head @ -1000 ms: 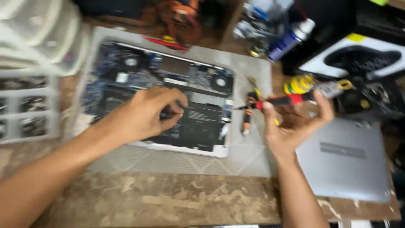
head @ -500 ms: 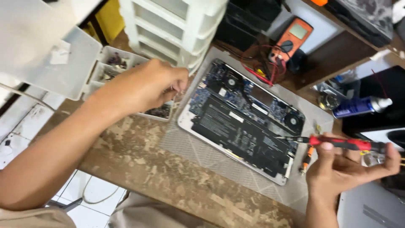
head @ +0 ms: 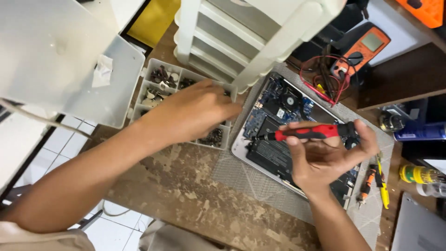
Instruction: The person is disassembling a laptop by unscrewing various internal components like the battery and motherboard, then organizing the screws into a parts container.
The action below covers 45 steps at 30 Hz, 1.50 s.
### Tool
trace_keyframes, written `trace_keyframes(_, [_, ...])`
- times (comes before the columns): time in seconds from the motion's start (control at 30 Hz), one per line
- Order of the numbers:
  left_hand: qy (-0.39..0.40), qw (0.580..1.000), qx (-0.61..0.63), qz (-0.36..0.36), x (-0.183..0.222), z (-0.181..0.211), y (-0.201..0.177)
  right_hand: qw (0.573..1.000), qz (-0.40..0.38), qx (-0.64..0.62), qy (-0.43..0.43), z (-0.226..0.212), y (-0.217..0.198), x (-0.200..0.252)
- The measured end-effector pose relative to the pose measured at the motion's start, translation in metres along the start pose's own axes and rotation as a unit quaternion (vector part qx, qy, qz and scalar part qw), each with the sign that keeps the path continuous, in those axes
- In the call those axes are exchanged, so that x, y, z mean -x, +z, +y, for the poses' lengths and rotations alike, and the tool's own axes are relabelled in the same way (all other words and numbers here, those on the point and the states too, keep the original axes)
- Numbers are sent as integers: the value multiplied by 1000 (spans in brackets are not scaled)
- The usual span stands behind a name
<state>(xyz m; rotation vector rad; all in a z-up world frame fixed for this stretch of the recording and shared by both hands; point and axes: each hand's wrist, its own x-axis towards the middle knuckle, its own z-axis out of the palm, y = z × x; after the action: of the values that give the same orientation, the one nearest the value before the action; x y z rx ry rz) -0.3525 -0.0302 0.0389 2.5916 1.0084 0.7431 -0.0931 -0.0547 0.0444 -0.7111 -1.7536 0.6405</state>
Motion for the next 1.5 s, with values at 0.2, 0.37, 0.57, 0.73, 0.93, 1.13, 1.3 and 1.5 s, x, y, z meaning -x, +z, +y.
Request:
trace_keyframes(0.2, [-16, 1000, 3, -13, 5, -7, -4, 998, -18, -43, 46, 28, 29, -1])
trace_keyframes(0.37, [-53, 997, -31, -51, 8, -13, -9, 998, -38, -43, -27, 43, 50, -5])
trace_keyframes(0.57, [-48, 998, -37, -22, 10, -15, -10, 990, -13, -48, -129, 61, 52, -3])
trace_keyframes(0.73, [-48, 996, -79, 4, 12, -16, -8, 989, -15, -26, -143, 63, 56, 5])
trace_keyframes(0.93, [-67, 995, -80, -10, 12, -23, -3, 975, -50, -48, -213, 63, 66, 4])
trace_keyframes(1.13, [-55, 995, -87, -9, 12, -25, 1, 973, -59, -39, -219, 59, 68, 4])
trace_keyframes(1.3, [-49, 997, -63, -23, 11, -23, -2, 975, -61, -46, -207, 62, 66, 4])
trace_keyframes(1.5, [-48, 995, 12, -83, 9, -17, -8, 987, -38, -46, -149, 60, 64, 7])
